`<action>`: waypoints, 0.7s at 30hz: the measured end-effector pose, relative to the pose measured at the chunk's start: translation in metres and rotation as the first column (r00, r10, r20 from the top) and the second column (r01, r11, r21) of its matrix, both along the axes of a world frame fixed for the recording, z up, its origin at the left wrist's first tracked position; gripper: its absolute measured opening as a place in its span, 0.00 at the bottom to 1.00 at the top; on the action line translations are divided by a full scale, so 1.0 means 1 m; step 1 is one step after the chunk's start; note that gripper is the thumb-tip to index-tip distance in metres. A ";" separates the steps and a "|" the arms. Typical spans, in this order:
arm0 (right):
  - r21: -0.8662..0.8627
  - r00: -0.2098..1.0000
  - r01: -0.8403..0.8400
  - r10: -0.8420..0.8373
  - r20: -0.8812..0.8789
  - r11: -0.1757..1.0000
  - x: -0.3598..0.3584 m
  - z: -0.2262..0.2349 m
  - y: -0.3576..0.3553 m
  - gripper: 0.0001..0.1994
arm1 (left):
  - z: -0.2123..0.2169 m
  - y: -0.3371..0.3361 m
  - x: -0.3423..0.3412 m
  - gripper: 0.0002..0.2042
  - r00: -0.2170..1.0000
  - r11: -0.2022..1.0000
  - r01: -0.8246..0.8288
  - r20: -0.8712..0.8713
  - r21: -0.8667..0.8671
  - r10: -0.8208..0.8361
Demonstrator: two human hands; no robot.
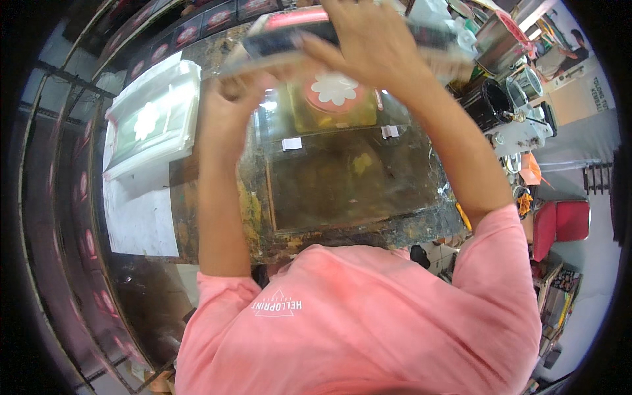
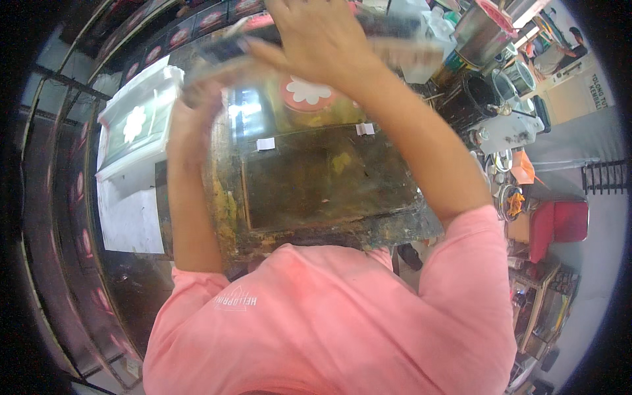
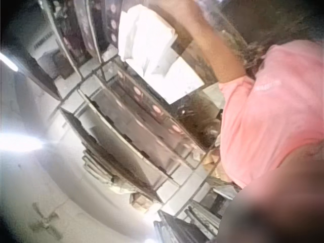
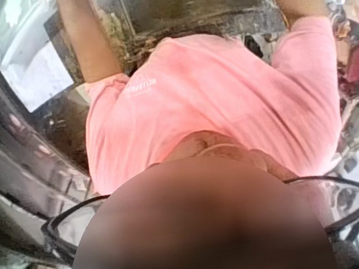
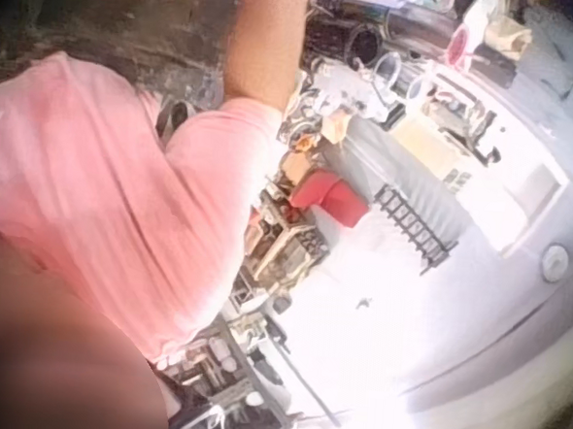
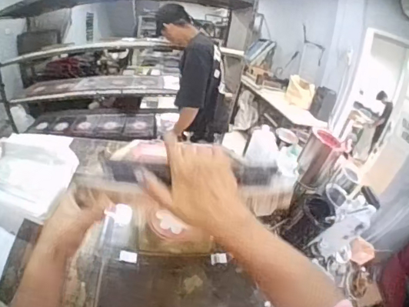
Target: The person repeatedly places white sheets under a screen printing frame, uses a squeegee to pull pink ink across the mesh, and lifts the frame to reveal a flower design. The printed sheets are stacked to the left throughout the clip.
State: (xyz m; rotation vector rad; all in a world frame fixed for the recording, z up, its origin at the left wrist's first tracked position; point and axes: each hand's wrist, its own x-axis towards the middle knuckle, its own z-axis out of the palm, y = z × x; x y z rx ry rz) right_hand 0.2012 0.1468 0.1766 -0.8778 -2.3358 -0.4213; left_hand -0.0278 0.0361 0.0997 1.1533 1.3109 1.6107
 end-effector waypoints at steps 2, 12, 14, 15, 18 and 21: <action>-0.206 0.987 -0.062 0.091 0.131 0.977 0.017 -0.036 -0.012 0.21 | -0.033 -0.021 0.019 0.34 0.989 0.999 -0.042 -0.143 0.000 0.041; -0.579 0.971 -0.015 0.151 0.188 0.815 0.038 -0.153 -0.069 0.17 | -0.135 -0.063 0.027 0.47 0.462 0.883 -0.453 -0.880 -0.122 0.115; -0.518 0.981 -0.053 0.141 0.131 0.854 0.038 -0.166 -0.074 0.18 | -0.136 -0.063 0.027 0.48 0.476 0.881 -0.450 -0.874 -0.147 0.097; -0.512 0.980 -0.031 0.126 0.153 0.858 0.036 -0.170 -0.068 0.18 | -0.136 -0.062 0.027 0.48 0.474 0.884 -0.446 -0.875 -0.143 0.098; -0.463 0.980 -0.038 0.124 0.155 0.885 0.023 -0.180 -0.028 0.21 | -0.139 -0.063 0.025 0.48 0.485 0.893 -0.430 -0.869 -0.134 0.103; -0.364 0.982 -0.022 0.088 0.166 0.931 -0.001 -0.187 0.040 0.18 | -0.139 -0.063 0.022 0.54 0.480 0.905 -0.402 -0.873 -0.138 0.080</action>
